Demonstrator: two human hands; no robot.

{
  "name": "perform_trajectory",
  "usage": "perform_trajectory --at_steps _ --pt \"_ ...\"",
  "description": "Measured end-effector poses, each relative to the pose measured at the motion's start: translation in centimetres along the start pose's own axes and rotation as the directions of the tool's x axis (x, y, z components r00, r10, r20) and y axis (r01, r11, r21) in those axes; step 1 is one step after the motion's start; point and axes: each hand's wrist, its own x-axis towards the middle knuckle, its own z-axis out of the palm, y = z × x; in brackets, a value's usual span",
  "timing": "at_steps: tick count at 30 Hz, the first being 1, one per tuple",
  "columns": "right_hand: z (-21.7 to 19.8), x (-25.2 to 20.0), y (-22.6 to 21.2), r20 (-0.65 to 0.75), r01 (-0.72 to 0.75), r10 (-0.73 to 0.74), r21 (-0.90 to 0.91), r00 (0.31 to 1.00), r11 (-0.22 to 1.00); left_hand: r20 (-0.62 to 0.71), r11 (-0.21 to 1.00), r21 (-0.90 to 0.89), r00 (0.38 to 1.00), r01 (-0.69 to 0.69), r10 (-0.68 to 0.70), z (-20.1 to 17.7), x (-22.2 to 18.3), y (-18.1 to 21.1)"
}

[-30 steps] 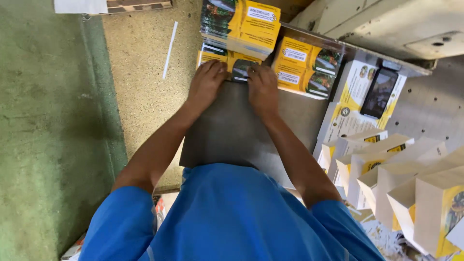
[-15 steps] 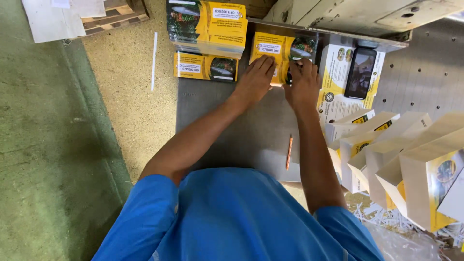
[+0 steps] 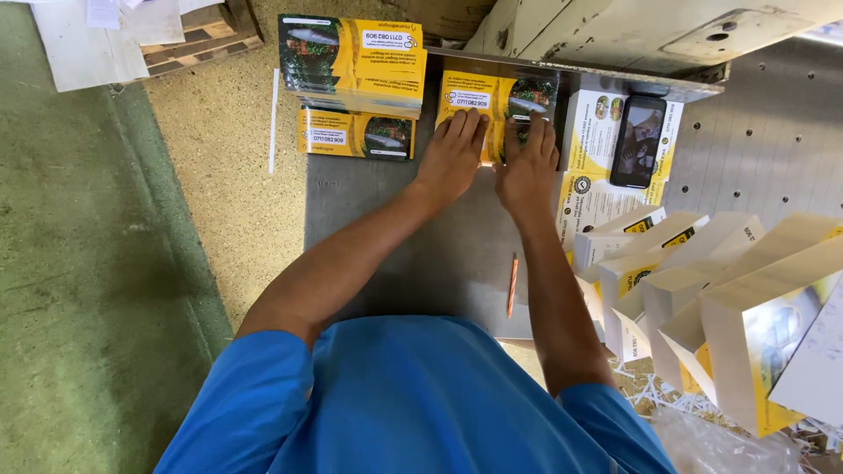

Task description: Organizing and stacking printed labels on a production table while checking an order list.

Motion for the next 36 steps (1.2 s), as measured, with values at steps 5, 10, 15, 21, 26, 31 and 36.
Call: perform_trajectory --at_steps 5,10,15,21,26,31,36 --pt "3.0 -0.4 1.1 0.01 -0.074 0.074 0.059 0.997 0.995 -0.153 1.0 0.003 0.988 0.007 -0.006 -0.9 0.0 0.6" --pt "3.2 -0.2 2.6 0.084 -0.119 0.109 0.123 0.99 0.985 -0.151 0.999 -0.027 0.988 0.023 -0.027 -0.8 -0.6 0.8" --pt "3.9 -1.6 4.6 -0.33 -0.176 0.329 0.417 0.885 0.892 -0.1 0.828 -0.515 0.944 0.222 -0.315 -6.5 -2.1 1.5" --pt "10.8 0.7 9.2 -0.093 -0.639 0.72 0.392 0.688 0.662 0.125 0.229 -0.855 0.613 0.466 -0.78 4.8 -0.8 3.4" --pt "9.5 3.4 7.8 -0.082 -0.696 0.83 0.503 0.552 0.513 -0.215 0.624 -0.681 0.71 0.383 -0.671 -0.6 0.0 1.2" --pt "11.9 4.2 9.3 0.003 -0.756 0.882 0.517 0.471 0.402 -0.457 0.953 -0.235 0.844 0.19 -0.281 2.7 -1.0 1.6" --pt "12.9 4.0 10.0 -0.037 -0.679 0.812 0.527 0.582 0.51 -0.422 0.962 -0.209 0.87 0.178 -0.253 1.1 -1.3 1.8"
